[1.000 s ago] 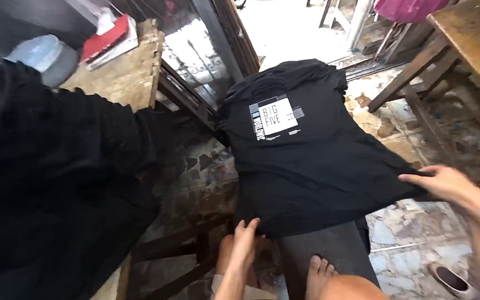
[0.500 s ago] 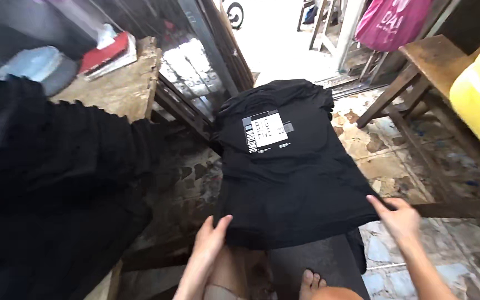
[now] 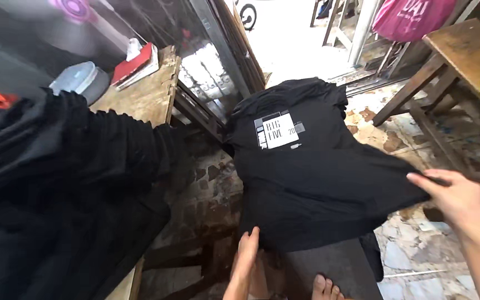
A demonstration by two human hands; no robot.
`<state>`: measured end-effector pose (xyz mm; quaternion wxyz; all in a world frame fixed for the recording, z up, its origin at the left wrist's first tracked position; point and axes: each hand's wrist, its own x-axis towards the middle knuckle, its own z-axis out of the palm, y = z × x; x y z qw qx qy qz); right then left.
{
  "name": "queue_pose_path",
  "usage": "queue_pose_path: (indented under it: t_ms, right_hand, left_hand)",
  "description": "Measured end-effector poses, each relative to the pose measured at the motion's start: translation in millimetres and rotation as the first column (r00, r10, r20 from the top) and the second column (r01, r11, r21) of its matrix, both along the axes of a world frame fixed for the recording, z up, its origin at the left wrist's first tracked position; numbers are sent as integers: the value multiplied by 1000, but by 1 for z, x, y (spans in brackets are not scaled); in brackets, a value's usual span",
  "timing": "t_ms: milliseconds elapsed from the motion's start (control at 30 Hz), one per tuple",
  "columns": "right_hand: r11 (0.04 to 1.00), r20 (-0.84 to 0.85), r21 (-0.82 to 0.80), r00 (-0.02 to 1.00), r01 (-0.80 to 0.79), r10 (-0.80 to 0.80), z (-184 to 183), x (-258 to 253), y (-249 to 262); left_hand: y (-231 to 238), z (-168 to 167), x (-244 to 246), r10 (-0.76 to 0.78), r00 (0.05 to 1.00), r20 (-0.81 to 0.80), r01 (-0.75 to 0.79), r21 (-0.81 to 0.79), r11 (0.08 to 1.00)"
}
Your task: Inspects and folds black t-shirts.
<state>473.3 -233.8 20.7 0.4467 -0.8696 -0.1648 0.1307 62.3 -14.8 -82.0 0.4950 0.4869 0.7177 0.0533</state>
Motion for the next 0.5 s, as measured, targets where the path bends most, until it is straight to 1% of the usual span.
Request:
queue_pose_path:
  t_ms: [33, 67, 100, 133, 167, 200, 233, 267, 333, 367, 433, 467, 500]
  right_hand:
    - [1000, -73, 7, 997, -15, 16, -16, 5, -10]
    - [1000, -210, 24, 978, -7, 12, -32, 7, -20]
    - [999, -385, 43, 923, 27, -9, -46, 7, -25]
    - [994, -549, 63, 835, 88, -39, -58, 6, -28]
    - [983, -652, 96, 756, 157, -57, -65, 1, -26]
    - [970, -687, 147, 725, 196, -43, -61, -4, -22]
    - [964, -648, 203, 762, 173, 0, -43, -7, -14]
    - [955, -547, 271, 836, 117, 53, -16, -10, -5]
    - [889, -280, 457, 949, 1, 143, 62, -19, 13]
    - [836, -160, 548, 977, -30, 140, 105, -24, 19]
    - [711, -16, 698, 992, -78, 125, 186, -32, 19]
    - [653, 35, 748, 989, -122, 144, 221, -36, 13]
    - [597, 86, 782, 980, -178, 180, 254, -40, 5]
  left_hand:
    - [-5, 1, 2, 117, 985, 124, -118, 1, 993]
    - [-6, 6, 3, 200, 951, 236, -205, -2, 979]
    - [-4, 12, 4, 243, 915, 323, -258, 5, 966]
    - [1, 18, 3, 242, 889, 388, -278, 37, 960]
    - [10, 28, 2, 195, 876, 441, -268, 109, 957]
    - [20, 47, 1, 107, 864, 491, -229, 196, 954]
    - [32, 76, 1, 3, 843, 538, -190, 292, 937]
    - [44, 115, 0, -94, 806, 584, -171, 382, 908]
    - [69, 205, -13, -263, 711, 652, -187, 536, 823]
    - [83, 246, -23, -338, 654, 677, -212, 593, 777]
    - [105, 320, -45, -472, 524, 709, -272, 664, 696]
    - [110, 354, -55, -531, 464, 709, -281, 686, 671]
    - [111, 388, -62, -567, 400, 720, -291, 686, 667]
